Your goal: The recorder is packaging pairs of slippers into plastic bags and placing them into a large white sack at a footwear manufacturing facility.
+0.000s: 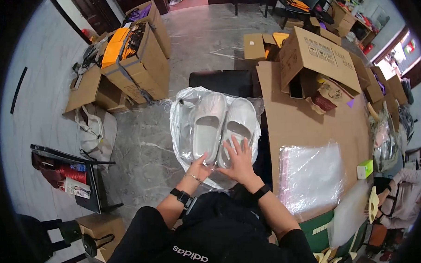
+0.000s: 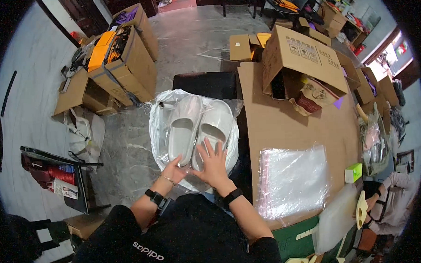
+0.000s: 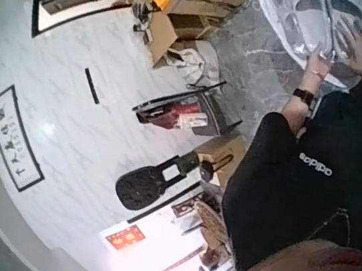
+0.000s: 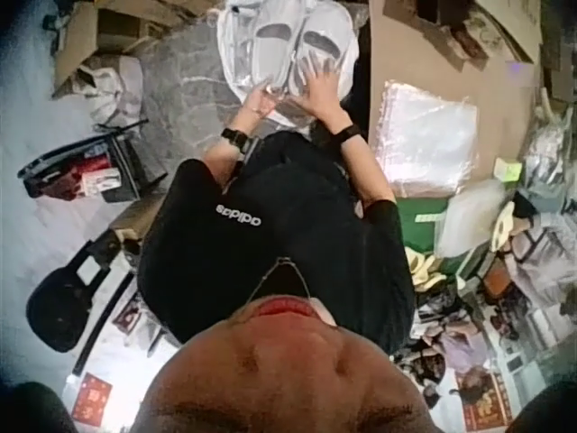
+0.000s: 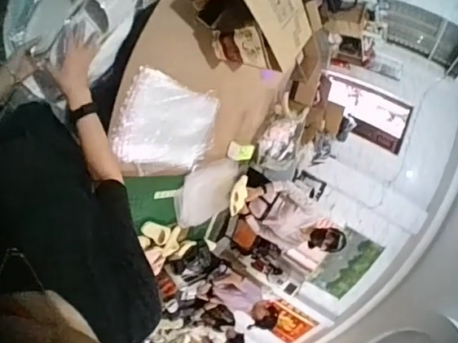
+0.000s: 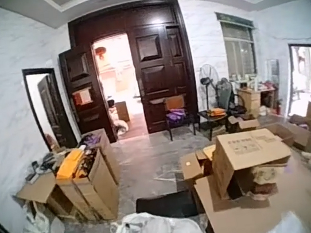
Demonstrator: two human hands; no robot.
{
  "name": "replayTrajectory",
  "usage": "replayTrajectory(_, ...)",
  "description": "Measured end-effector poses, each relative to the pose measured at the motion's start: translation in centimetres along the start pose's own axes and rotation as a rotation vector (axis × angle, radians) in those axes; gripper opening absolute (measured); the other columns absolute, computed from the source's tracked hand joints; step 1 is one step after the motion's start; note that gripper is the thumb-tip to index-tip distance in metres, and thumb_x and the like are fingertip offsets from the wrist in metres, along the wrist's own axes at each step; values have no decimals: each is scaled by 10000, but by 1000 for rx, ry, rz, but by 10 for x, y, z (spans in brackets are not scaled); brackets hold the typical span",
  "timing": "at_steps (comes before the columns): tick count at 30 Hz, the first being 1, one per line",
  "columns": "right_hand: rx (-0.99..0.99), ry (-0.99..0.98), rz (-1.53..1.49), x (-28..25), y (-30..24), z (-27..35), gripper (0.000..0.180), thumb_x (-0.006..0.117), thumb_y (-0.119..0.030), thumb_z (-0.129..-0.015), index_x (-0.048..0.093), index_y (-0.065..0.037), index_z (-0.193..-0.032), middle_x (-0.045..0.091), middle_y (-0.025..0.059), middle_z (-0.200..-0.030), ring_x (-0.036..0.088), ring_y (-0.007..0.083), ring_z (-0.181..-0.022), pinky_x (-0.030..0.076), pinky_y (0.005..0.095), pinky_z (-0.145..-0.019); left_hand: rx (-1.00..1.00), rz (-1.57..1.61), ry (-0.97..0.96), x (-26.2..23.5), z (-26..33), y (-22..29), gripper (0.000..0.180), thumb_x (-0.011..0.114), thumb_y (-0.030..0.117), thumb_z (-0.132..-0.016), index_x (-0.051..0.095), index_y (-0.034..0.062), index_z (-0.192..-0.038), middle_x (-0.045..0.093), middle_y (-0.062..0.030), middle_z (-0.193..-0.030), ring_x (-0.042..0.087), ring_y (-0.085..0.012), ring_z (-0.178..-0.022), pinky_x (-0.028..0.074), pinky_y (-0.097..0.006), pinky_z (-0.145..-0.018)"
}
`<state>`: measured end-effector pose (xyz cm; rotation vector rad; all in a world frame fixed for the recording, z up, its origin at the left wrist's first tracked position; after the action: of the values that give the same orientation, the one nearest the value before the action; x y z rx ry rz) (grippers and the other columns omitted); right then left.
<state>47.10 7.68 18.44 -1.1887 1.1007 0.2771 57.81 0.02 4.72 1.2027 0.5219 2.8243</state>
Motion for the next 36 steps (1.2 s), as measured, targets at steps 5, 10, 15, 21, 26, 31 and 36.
replayTrajectory(5, -44, -108, 169, 18, 3, -13, 877, 790, -285, -532, 370, -225, -1299, 213, 49, -1424, 111, 458, -1286, 219, 635, -955, -350, -583, 145, -52, 33, 34, 557, 556, 431, -815, 484, -57, -1073, 572, -200, -1007, 601, -289, -803, 516, -394, -701)
replayTrajectory(10, -201, -237, 273, 45, -12, -18, 823, 766, -234, -573, 376, -213, -1297, 224, 42, -1425, 98, 424, -1304, 226, 609, -971, 784, -1680, 714, -30, 26, 197, 568, 540, 422, -770, 477, -39, -1096, 573, -228, -990, 566, -352, -919, 459, -385, -767)
replayTrajectory(15, -228, -284, 146, 50, -56, -36, 755, 734, -325, -596, 425, -166, -1266, 259, 48, -1411, 158, 341, -1319, 190, 559, -1019, 333, -1704, 787, -78, -32, 198, 421, 544, 329, -777, 517, 22, -1063, 589, -214, -993, 542, -380, -969, 437, -441, -800)
replayTrajectory(21, -307, -182, 272, 70, -77, -63, 809, 715, -492, -549, 454, -197, -1255, 258, 22, -1413, 32, 423, -1315, 89, 731, -912, 542, -1815, 787, -68, -13, 205, 207, 483, 254, -840, 558, 74, -907, 605, -197, -890, 567, -397, -858, 443, -489, -711)
replayTrajectory(26, -253, -329, 538, 138, -67, -70, 768, 687, -496, -569, 469, -200, -1242, 325, 14, -1360, 47, 446, -1304, 89, 747, -905, 609, -1898, 743, -54, -6, 199, 169, 474, 221, -845, 548, 72, -875, 605, -198, -800, 574, -411, -782, 446, -497, -650)
replayTrajectory(31, -211, -479, 517, 180, -74, -83, 687, 683, -357, -634, 466, -118, -1240, 344, 41, -1345, 112, 458, -1286, 100, 748, -904, 731, -2003, 717, -67, -3, 208, 195, 490, 243, -835, 564, 63, -845, 598, -194, -767, 579, -393, -720, 453, -479, -604)
replayTrajectory(36, -293, -175, -48, 103, -83, -74, 559, 651, -290, -694, 500, -89, -1193, 403, 67, -1297, 220, 365, -1275, 137, 665, -971, 1143, -1794, 589, 1, 11, 215, 318, 539, 211, -803, 508, 35, -1066, 554, -169, -963, 528, -343, -872, 405, -425, -774)
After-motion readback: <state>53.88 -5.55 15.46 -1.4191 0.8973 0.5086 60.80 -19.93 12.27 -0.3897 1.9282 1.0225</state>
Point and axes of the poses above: each hand's wrist, its own z-axis away from the middle knuckle, its own x-axis out of the palm, y = z × x, the point moved 10 cm from there along -z, towards the middle knuckle
